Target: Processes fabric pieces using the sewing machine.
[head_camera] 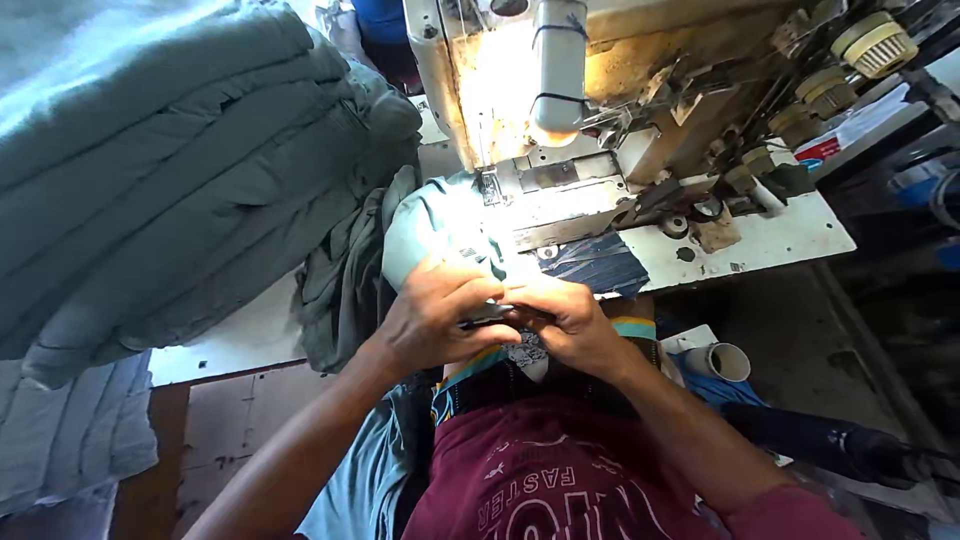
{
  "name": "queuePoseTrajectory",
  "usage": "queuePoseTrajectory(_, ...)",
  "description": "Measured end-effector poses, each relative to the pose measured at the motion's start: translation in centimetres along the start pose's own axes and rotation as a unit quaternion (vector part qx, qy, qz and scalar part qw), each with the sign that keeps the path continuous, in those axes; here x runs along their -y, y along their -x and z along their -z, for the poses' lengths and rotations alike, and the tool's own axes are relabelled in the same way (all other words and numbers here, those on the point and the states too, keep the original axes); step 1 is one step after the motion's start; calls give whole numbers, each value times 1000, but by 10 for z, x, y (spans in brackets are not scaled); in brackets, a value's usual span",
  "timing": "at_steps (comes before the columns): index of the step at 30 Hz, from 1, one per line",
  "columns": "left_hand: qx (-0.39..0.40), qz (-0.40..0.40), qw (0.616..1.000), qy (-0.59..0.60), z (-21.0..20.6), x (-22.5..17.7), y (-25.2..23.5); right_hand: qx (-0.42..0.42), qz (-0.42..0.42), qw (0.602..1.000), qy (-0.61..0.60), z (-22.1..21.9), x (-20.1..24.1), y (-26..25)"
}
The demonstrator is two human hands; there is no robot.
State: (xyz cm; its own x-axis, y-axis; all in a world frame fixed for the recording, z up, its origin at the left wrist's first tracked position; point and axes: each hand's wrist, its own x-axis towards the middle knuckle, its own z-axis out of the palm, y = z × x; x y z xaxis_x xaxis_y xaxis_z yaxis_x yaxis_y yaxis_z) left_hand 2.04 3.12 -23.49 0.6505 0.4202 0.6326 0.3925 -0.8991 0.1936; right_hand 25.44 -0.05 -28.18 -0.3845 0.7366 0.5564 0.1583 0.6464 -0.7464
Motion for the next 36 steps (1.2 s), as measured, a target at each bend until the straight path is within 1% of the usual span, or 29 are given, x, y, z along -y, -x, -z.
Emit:
queuePoseTrajectory(1,5,-4,998,-70,-10,8,7,-18,-4,1000,14,-2,-1,5)
queuePoseTrajectory(3,43,5,984,-175,-22,26,19,-39,-17,999,34,-3,0,12)
queuePoseTrajectory(5,74,43,970,-230,-23,36,23,-46,-42,997,43,-3,1,18)
queuePoseTrajectory(7,107,75,958,-255,-13,31,16,-49,-61,996,33,-2,0,21)
queuePoseTrajectory(9,139,86,954,-252,-1,18,9,-53,-72,996,12,-1,2,24)
queuePoseTrajectory(12,167,81,954,-236,12,4,4,-60,-85,994,-22,0,3,30)
queuePoseTrajectory(17,177,80,951,-242,14,2,2,-71,-104,991,-52,1,1,32)
queuePoseTrajectory(22,173,84,950,-248,14,14,-7,-89,-134,985,-58,-1,-3,22)
queuePoseTrajectory(28,180,81,945,-260,23,38,-29,-116,-175,976,-48,-6,-15,-4)
queuePoseTrajectory(33,157,76,948,-266,27,64,-41,-131,-142,980,-47,-10,-26,-30)
queuePoseTrajectory(36,142,77,956,-246,27,74,-41,-137,-126,982,-43,-11,-29,-40)
